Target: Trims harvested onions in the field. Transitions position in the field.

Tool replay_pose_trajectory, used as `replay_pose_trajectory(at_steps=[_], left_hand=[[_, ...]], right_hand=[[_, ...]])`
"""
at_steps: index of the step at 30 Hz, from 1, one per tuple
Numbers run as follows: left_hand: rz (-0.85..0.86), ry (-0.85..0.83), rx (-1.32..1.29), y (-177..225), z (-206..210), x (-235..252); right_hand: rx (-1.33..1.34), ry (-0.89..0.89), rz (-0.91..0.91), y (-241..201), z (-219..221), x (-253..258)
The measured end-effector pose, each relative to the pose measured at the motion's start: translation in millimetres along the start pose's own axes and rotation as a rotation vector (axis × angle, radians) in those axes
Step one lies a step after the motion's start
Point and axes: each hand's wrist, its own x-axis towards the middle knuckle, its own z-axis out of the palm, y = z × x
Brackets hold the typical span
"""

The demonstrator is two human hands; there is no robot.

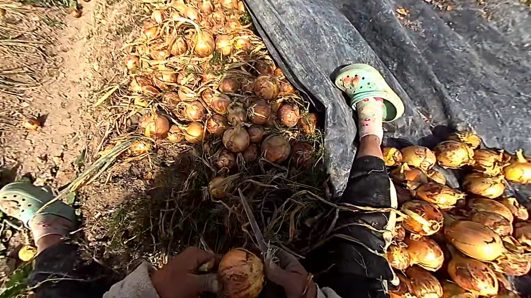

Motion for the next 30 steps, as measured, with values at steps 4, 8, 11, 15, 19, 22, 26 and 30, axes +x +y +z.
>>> replay_pose_trajectory(at_steps=[4,8,11,15,19,22,26,30], left_hand=[[0.163,0.207,0.119,-3,8,3],[0.403,0.456,0.630,-5,19,1],[0.558,0.598,0.984,-8,25,2],[0.525,0.711,1.101,-2,26,8],[0.217,1.001,0.933,14,-10,10],[0.282,1.072,0.991,23,-13,12],[0.457,0.745,1.107,3,47,24],[0.402,0.428,1.011,-19,104,23]], right_hand=[[0.116,-0.006,0.077,9,-7,5],[0.069,0.131,0.193,3,-6,10],[0.039,0.172,0.214,4,-7,15],[-0.052,0.206,0.265,-2,-6,17],[-0.199,0.243,0.402,-6,4,7],[-0.266,0.208,0.400,-2,-2,13],[-0.208,0.166,0.354,9,-4,25],[-0.045,0.436,0.157,31,-3,17]])
